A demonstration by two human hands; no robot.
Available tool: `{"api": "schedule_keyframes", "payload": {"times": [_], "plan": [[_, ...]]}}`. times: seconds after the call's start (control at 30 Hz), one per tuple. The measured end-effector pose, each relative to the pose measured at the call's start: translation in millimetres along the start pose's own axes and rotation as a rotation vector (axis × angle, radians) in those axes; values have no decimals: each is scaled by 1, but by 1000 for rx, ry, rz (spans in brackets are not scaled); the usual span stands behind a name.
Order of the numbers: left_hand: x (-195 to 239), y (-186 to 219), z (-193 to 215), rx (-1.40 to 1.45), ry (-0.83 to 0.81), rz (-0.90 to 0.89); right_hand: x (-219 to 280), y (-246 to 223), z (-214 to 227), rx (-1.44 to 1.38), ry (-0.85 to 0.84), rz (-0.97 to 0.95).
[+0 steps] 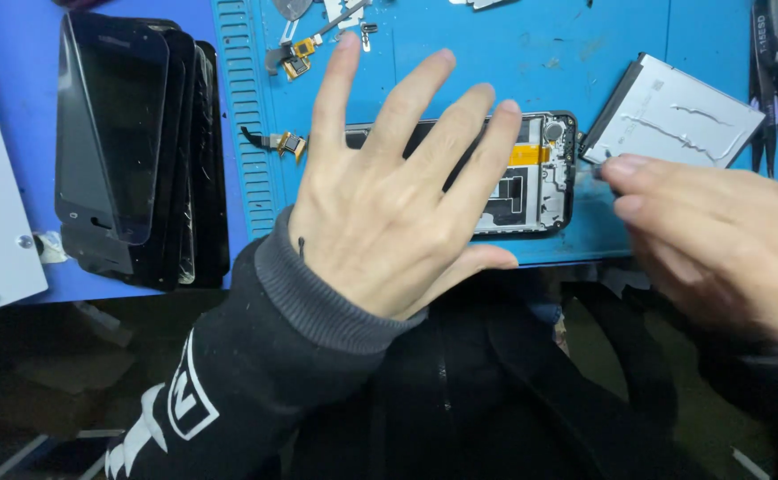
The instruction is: Disassembling and inspecting internal components of a mobile phone.
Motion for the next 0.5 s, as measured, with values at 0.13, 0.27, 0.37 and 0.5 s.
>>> {"api": "schedule_keyframes", "payload": {"times": [0.13, 0.27, 0.37, 0.5], "plan": [[-3, -1, -15, 6, -47, -4, -17, -25, 4, 179, 18, 101], [-6, -1, -22, -5, -58, -3, -14, -25, 5, 303, 54, 116], [-5, 0, -25, -16, -73, -3, -14, -23, 1, 343, -22, 147], [-4, 0, -30, -18, -114, 2, -15, -22, -3, 377, -52, 109]]}}
Point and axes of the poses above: each hand's wrist, its own x-axis away from the middle knuckle, its own z-axis out of the back of the hand, y = z × x, the point moved 9 cm from there along -x, towards the middle knuckle, and after that the axes turned 2 degrees about x, right-handed, at the moved point
